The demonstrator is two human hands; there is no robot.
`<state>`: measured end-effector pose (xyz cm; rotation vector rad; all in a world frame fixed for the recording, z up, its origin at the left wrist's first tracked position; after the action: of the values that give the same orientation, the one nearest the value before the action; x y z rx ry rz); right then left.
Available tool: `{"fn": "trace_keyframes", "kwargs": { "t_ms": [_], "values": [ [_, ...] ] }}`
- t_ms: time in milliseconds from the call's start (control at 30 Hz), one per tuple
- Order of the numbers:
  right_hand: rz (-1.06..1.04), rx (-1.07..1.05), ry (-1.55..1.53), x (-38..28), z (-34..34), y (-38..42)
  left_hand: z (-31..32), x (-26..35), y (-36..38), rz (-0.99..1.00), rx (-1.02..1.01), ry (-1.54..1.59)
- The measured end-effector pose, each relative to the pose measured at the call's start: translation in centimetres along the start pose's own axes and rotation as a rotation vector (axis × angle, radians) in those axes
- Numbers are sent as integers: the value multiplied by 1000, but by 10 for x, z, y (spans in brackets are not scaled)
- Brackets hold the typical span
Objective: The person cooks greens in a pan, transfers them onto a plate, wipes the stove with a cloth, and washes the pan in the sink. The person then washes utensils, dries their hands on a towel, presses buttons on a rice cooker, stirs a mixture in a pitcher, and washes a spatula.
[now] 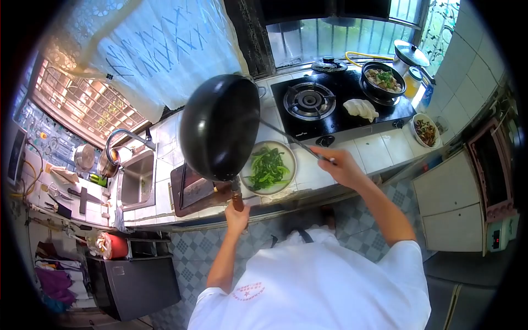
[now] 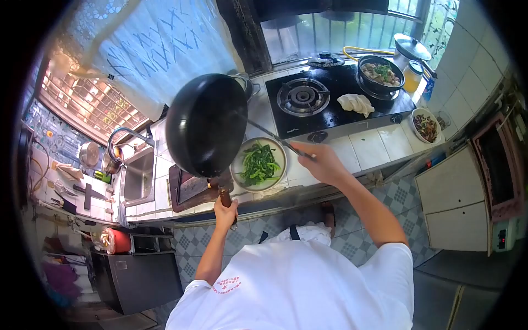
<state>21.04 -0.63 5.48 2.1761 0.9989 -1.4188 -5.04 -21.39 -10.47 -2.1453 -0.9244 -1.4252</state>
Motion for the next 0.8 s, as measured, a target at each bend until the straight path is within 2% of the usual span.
{"fn": "trace_keyframes", "kwargs": {
  "t_ms": [33, 100, 200, 267, 400, 467, 500, 567, 600, 667, 800],
  "values": [
    [-66, 40, -116, -2, 5, -10, -1, 24, 4, 6, -4, -5],
    [-134, 87, -237, -7, 14, -29, 5, 60, 17, -151, -167, 254],
    [-90, 91, -397, -10, 30, -57, 7, 69, 17, -92, -221, 371],
    [-267, 11, -465, -18, 38, -72, 6, 76, 17, -106, -236, 453],
    [-356, -95, -498, -44, 39, -76, 0, 76, 12, -96, -246, 439],
    [-508, -253, -218, -51, 31, -71, -3, 76, 8, -85, -264, 380],
    [-508, -258, -217, -46, 21, -72, -4, 75, 5, -86, -260, 383],
    [-346, -442, 66, -22, 8, -71, -8, 69, 0, -87, -215, 273],
    [-344, -446, 69, -21, -3, -67, -10, 68, -2, -73, -208, 243],
    [-349, -413, 304, -27, -29, -56, -11, 63, -6, -57, -190, 200],
    [-316, -322, 364, -36, -63, -38, -10, 43, -11, -45, -144, 109]
  ]
}}
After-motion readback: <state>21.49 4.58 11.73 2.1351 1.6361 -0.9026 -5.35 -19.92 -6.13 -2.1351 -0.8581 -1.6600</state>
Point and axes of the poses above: each hand's wrist, its own y-axis away from the middle knuckle, its own z-axis out of the palm, x = y × z, the point moved 5 cm from there along -y, towards the middle knuckle, and after that the axes turned 4 degrees about -z, right-handed, at the moved point
